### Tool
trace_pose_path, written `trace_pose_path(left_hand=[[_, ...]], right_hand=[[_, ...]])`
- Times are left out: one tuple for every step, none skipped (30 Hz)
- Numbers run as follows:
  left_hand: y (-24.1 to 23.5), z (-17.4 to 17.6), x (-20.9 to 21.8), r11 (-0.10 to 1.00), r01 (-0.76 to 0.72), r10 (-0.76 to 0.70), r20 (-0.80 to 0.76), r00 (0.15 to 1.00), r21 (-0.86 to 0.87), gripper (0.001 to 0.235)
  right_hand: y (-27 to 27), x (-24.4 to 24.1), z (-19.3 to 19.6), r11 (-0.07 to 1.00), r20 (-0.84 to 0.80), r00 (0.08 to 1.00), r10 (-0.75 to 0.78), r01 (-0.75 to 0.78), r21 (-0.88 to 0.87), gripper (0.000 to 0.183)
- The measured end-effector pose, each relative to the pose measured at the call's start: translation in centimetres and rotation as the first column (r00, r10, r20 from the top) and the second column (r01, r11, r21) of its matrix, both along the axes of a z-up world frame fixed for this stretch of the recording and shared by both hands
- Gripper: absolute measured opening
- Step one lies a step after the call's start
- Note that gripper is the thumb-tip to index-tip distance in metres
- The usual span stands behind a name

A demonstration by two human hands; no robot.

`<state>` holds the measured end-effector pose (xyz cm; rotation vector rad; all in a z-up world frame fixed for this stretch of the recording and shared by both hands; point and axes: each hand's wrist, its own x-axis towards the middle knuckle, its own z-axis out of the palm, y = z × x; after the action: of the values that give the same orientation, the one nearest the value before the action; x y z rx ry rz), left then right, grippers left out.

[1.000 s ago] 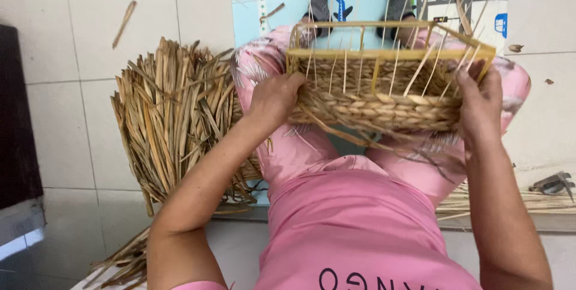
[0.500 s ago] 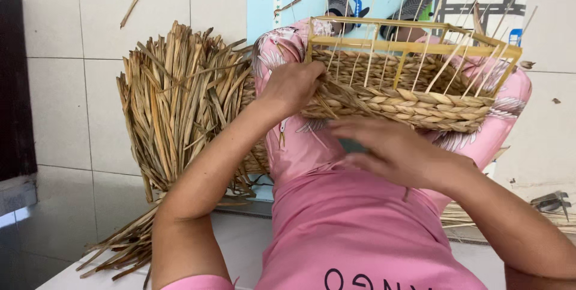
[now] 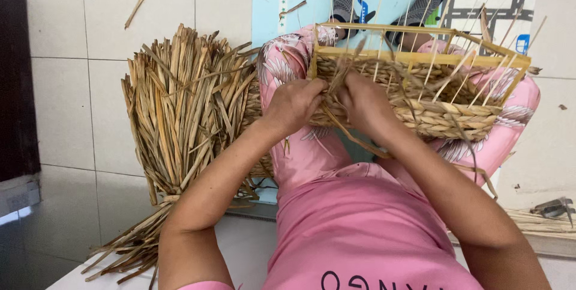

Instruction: The person sits on the floor and weaves dried plant fibers into a rectangular basket frame held on their lap. They repeatedly pull fibers through the frame's vertical supports, tighten the weave, and adjust the basket's position to continue the pattern.

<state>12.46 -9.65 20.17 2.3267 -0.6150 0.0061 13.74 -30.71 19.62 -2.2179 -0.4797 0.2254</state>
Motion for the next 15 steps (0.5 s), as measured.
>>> trace_pose_path(left_hand=[[0.0, -0.3, -0.2, 0.999, -0.004, 0.003, 0.003, 1.000, 0.035, 0.017], [0.1, -0.4, -0.2, 0.997, -0.009, 0.008, 0.012, 1.000, 0.070, 0.016], [0.2, -0.4, -0.2, 0.998, -0.006, 0.007, -0.013, 1.000, 0.069, 0.017], [0.2, -0.4, 0.0, 0.998, -0.002, 0.005, -0.036, 0.999, 0.066, 0.018], [0.3, -0.3, 0.1, 0.998, 0.001, 0.003, -0.059, 0.998, 0.063, 0.019], [0.4, -0.2, 0.5, 0.996, 0.007, 0.006, -0.138, 0.990, 0.093, 0.017], [0.5, -0.2, 1.2, 0.992, 0.015, 0.012, -0.216, 0.976, 0.122, 0.015], [0.4, -0.3, 1.6, 0.989, 0.027, 0.018, -0.296, 0.955, 0.148, 0.014], [0.2, -0.5, 2.0, 0.989, 0.056, -0.027, -0.208, 0.978, 0.134, 0.013], [-0.3, -0.8, 2.1, 0.989, 0.088, -0.073, -0.121, 0.990, 0.121, 0.012], [-0.9, -1.0, 2.3, 0.986, 0.120, -0.117, -0.033, 0.993, 0.111, 0.011], [-1.2, -1.2, 2.6, 0.986, 0.114, -0.109, -0.054, 0.993, 0.117, 0.010], [-1.6, -1.4, 2.9, 0.986, 0.109, -0.100, -0.076, 0.992, 0.124, 0.010], [-1.8, -1.4, 3.0, 0.986, 0.103, -0.091, -0.098, 0.991, 0.130, 0.009], [-1.8, -1.4, 2.8, 0.990, 0.075, -0.062, -0.109, 0.992, 0.117, 0.012]], right_hand=[[0.2, 0.4, -0.3, 0.992, -0.101, 0.994, -0.030, 0.042, 0.117, 0.038], [0.3, 0.6, -0.5, 0.980, -0.249, 0.967, -0.060, 0.105, 0.170, 0.030], [0.3, 0.6, -0.7, 0.962, -0.393, 0.916, -0.078, 0.172, 0.211, 0.023], [0.2, 0.8, -1.1, 0.940, -0.527, 0.846, -0.084, 0.243, 0.240, 0.018], [-0.4, 0.6, -1.4, 0.871, -0.655, 0.755, -0.046, 0.351, 0.343, 0.022], [-1.3, 0.3, -1.7, 0.783, -0.760, 0.650, 0.020, 0.463, 0.416, 0.028], [-1.8, -0.2, -2.0, 0.678, -0.837, 0.536, 0.108, 0.577, 0.456, 0.035], [-1.5, -1.5, -2.2, 0.613, -0.844, 0.514, 0.152, 0.621, 0.489, 0.032], [-1.1, -3.1, -2.3, 0.545, -0.847, 0.494, 0.197, 0.663, 0.514, 0.030], [-0.8, -4.3, -2.2, 0.472, -0.848, 0.473, 0.241, 0.706, 0.528, 0.028], [-1.0, -4.8, -1.8, 0.491, -0.799, 0.558, 0.226, 0.643, 0.588, 0.024], [-1.2, -5.0, -1.3, 0.507, -0.737, 0.640, 0.216, 0.572, 0.645, 0.024], [-1.5, -5.1, -0.6, 0.523, -0.667, 0.715, 0.208, 0.495, 0.694, 0.027], [-2.1, -4.8, 0.1, 0.574, -0.589, 0.799, 0.121, 0.428, 0.698, 0.030], [-2.9, -4.0, 0.7, 0.627, -0.494, 0.869, 0.039, 0.364, 0.689, 0.035]])
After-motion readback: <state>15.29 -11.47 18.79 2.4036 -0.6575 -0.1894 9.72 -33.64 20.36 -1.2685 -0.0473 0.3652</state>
